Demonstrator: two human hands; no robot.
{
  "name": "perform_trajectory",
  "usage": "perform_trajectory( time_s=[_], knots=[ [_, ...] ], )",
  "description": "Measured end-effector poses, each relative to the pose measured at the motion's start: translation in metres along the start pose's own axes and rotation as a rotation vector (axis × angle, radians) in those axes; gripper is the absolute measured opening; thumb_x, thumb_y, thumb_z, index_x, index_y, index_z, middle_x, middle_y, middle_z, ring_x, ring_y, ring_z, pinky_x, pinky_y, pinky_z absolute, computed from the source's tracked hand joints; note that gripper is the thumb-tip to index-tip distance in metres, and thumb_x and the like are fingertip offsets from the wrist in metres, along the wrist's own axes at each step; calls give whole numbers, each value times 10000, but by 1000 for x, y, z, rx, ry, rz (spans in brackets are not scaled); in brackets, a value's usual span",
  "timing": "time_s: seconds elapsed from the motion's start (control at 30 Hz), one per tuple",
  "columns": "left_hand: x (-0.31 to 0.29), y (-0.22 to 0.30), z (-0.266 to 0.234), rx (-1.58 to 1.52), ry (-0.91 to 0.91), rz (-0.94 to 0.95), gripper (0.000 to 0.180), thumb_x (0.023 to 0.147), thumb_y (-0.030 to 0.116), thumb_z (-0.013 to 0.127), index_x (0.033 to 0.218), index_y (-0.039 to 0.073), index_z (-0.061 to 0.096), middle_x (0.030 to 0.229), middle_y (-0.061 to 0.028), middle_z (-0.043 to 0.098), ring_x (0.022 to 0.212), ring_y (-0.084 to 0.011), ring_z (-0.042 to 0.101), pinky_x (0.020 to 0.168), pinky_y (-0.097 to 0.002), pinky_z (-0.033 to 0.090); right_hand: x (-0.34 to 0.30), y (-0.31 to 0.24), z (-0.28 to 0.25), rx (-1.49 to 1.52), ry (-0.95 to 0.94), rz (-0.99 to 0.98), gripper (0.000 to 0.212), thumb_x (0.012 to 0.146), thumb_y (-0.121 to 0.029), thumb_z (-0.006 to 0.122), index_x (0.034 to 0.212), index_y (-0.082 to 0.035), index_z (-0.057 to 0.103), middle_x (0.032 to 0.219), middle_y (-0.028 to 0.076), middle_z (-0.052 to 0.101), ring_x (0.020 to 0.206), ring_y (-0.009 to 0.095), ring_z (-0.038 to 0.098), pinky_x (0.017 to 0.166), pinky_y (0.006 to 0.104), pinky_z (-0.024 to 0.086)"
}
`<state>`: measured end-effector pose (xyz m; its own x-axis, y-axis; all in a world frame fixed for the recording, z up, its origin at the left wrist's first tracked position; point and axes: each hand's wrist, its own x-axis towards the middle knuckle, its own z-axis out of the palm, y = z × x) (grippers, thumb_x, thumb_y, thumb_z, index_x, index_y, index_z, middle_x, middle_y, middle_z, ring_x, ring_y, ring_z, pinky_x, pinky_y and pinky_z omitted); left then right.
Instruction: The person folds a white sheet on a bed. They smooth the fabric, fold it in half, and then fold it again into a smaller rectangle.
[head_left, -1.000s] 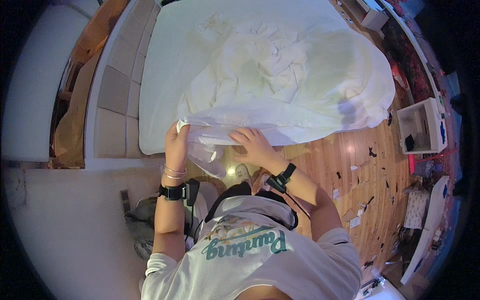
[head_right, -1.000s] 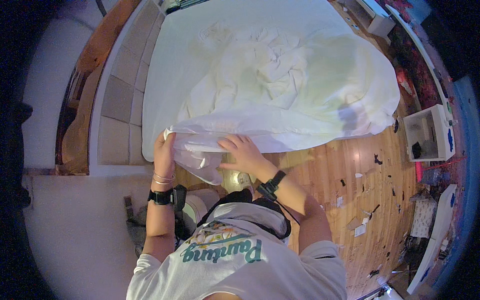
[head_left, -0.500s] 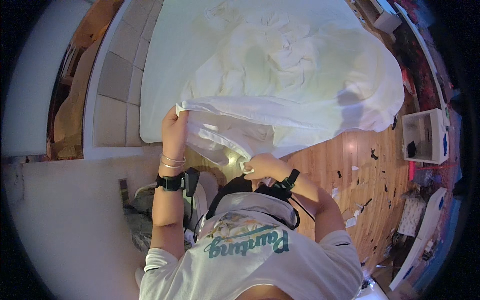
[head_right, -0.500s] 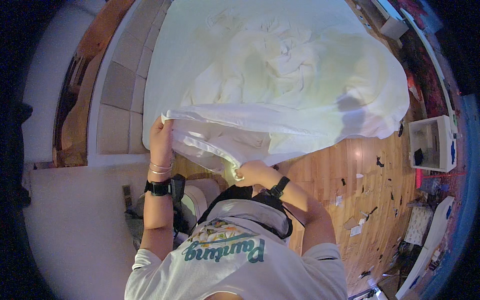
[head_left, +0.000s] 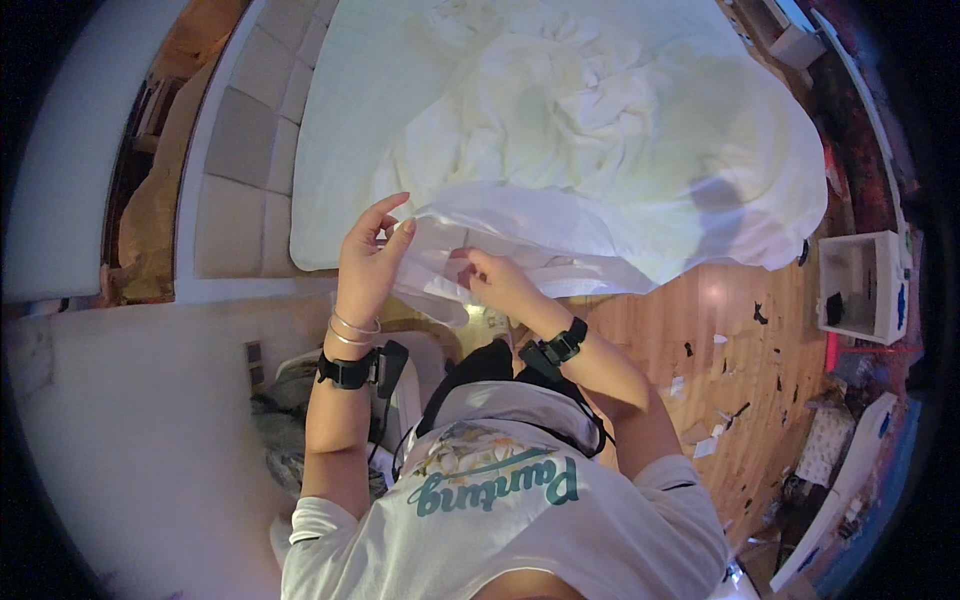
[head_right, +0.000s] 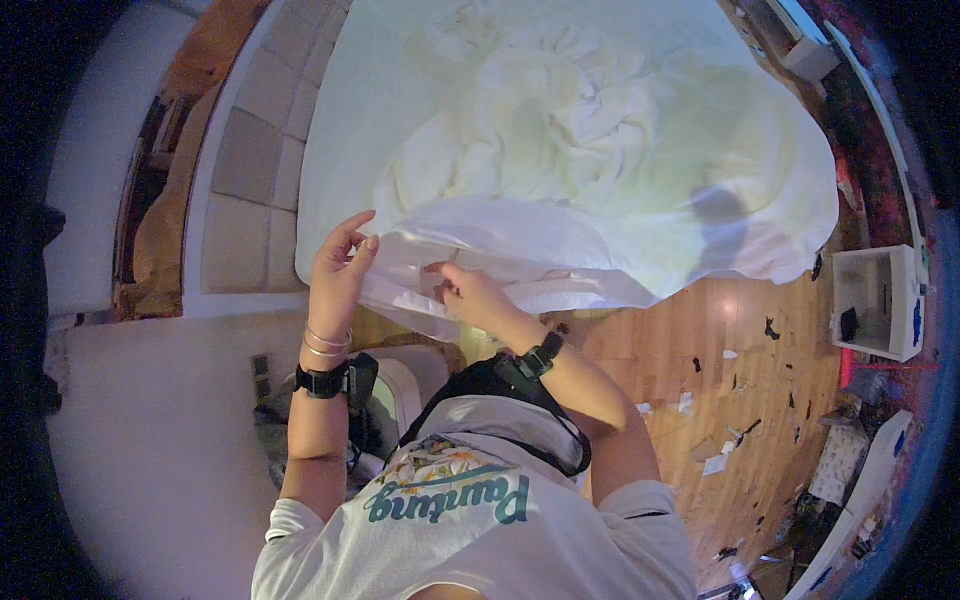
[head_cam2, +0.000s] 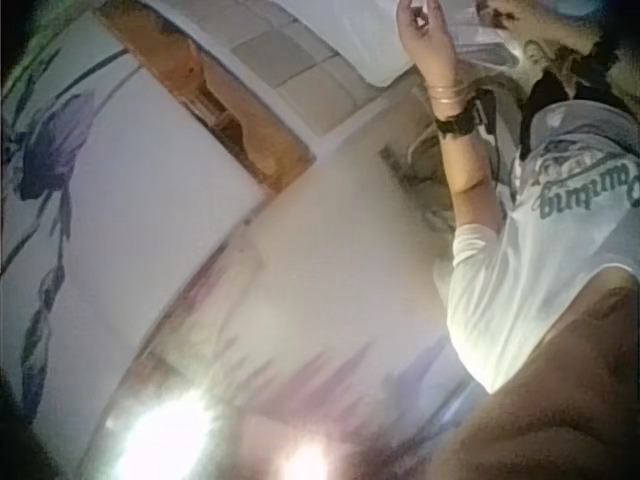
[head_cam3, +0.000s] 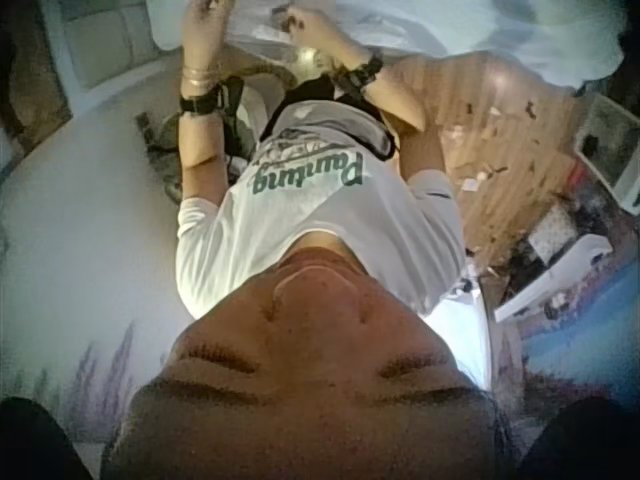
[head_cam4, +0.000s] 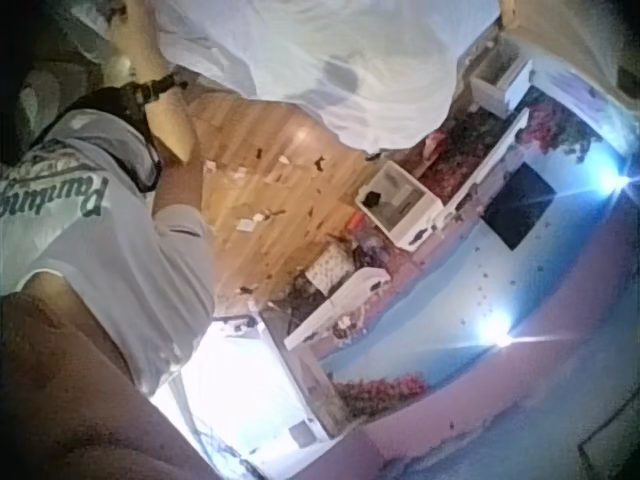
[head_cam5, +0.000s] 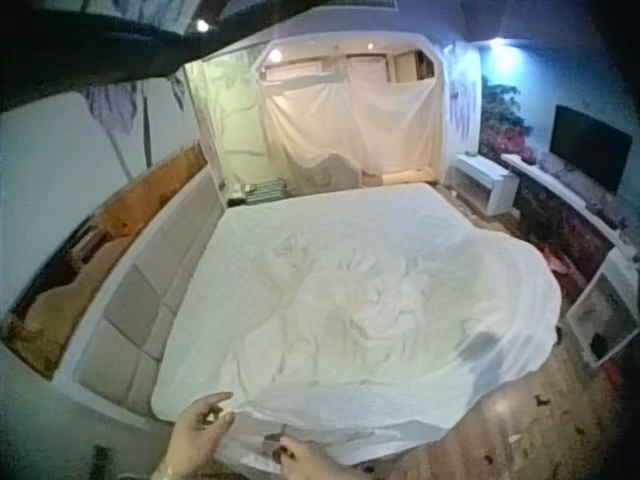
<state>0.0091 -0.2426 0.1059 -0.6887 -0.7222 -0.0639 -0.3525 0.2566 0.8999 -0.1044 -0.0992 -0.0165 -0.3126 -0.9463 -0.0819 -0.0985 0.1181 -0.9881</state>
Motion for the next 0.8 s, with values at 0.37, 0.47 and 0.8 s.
perform_trajectory(
  time_s=[0.37,0.47,0.8],
  knots=[
    [-21,10,-6,61,7,-20,223,808,109,715,1010,47,642,953,-19,615,722,-66,503,621,-203,424,15,27,25,-80,58,22,414,801,-151,678,1199,-84,587,798,137,644,725,254,619,684,358,482],
    [-24,8,-9,181,38,32,220,775,117,739,957,38,644,874,-25,591,699,-86,496,625,-225,425,17,31,25,-391,245,-534,271,787,-180,690,1027,-58,660,836,149,652,758,287,626,688,375,483],
    [-41,10,-28,490,-124,248,363,625,149,811,918,31,632,763,-73,503,677,-187,480,619,-300,445,-13,27,26,-108,-56,-289,189,858,-152,597,1010,-43,572,807,145,610,754,265,595,684,355,468]
  ],
)
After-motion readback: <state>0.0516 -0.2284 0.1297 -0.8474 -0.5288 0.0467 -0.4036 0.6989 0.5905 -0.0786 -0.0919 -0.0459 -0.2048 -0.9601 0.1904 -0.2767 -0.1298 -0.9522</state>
